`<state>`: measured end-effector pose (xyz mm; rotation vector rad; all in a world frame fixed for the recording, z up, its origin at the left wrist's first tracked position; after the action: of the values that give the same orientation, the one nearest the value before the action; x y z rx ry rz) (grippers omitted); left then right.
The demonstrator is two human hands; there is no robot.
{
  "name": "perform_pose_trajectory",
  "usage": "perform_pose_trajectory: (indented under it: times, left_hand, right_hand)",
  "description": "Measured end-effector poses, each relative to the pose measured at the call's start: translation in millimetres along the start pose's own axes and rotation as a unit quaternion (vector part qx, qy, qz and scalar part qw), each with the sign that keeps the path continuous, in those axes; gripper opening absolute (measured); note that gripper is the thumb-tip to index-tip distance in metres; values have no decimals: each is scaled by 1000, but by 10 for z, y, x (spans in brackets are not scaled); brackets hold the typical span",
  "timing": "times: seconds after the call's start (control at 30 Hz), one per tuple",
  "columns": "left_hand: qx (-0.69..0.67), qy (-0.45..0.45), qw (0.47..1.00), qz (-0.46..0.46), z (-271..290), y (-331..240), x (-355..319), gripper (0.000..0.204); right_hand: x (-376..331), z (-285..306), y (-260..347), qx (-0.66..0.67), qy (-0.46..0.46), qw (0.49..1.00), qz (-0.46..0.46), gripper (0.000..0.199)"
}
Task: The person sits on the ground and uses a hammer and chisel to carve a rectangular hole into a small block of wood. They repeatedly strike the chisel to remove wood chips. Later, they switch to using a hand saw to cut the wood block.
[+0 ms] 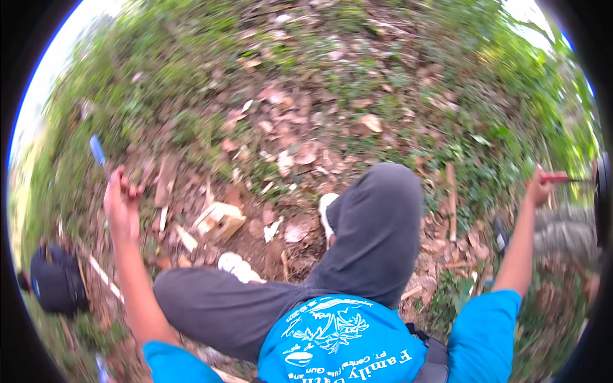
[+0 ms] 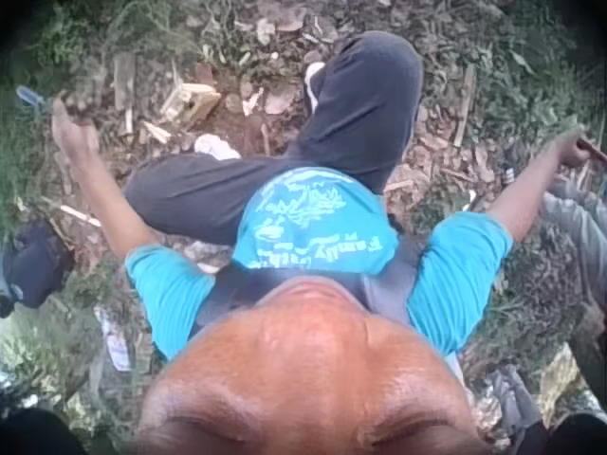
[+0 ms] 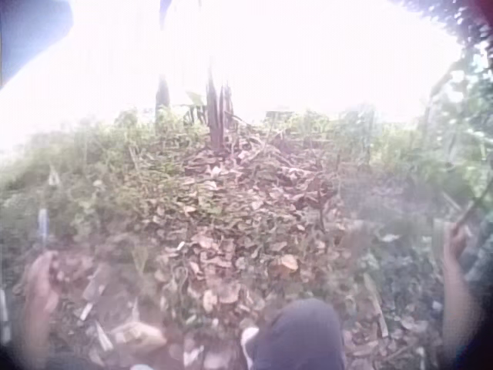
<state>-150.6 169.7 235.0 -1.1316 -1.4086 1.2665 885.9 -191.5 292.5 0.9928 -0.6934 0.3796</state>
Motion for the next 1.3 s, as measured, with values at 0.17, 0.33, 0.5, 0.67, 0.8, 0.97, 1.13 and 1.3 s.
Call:
perform_pose_trajectory:
  times: [0.17, 0.33, 0.5, 0.67, 0.8, 0.97, 1.13, 1.3]
  left_hand:
    - [5, -110, 994, 17, 1043, 174, -489, 31]
    - [220, -151, 939, 215, 1712, 1507, -1522, 29]
    - [106, -109, 944, 294, 2289, 3077, -2473, 26]
    - [119, -225, 895, 366, 2667, 3711, -2947, 24]
    - [128, -300, 872, 364, 3002, 3872, -3284, 25]
    - [143, -357, 857, 342, 3309, 3931, -3376, 28]
    - [158, -407, 849, 297, 3587, 4011, -3414, 33]
    - [213, -453, 825, 262, 3622, 3920, -3251, 44]
  right_hand:
    - [-844, -462, 1353, 392, 131, 903, -115, 32]
    - [-1849, -502, 2832, 602, 305, 696, -245, 22]
    - [-2764, -589, 3979, 672, 503, 488, -240, 20]
    - [-3490, -610, 4712, 682, 593, 374, -209, 24]
    - [-4270, -684, 4992, 656, 647, 301, -245, 26]
    - [-4824, -751, 4918, 533, 701, 366, -301, 27]
    - [-5072, -763, 4951, 475, 741, 356, -314, 28]
    - [-5043, -776, 4986, 481, 748, 348, -296, 30]
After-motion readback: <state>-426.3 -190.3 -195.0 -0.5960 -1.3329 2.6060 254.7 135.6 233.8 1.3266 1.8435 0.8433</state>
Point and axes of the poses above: each hand's wrist, its own x-axis towards the middle knuckle, its own z-axis out of the back of the hand, y = z × x, the point moved 7 cm from there along x, towards the middle knuckle, and after that the axes turned 12 degrees about x, right-handed, at the moved point
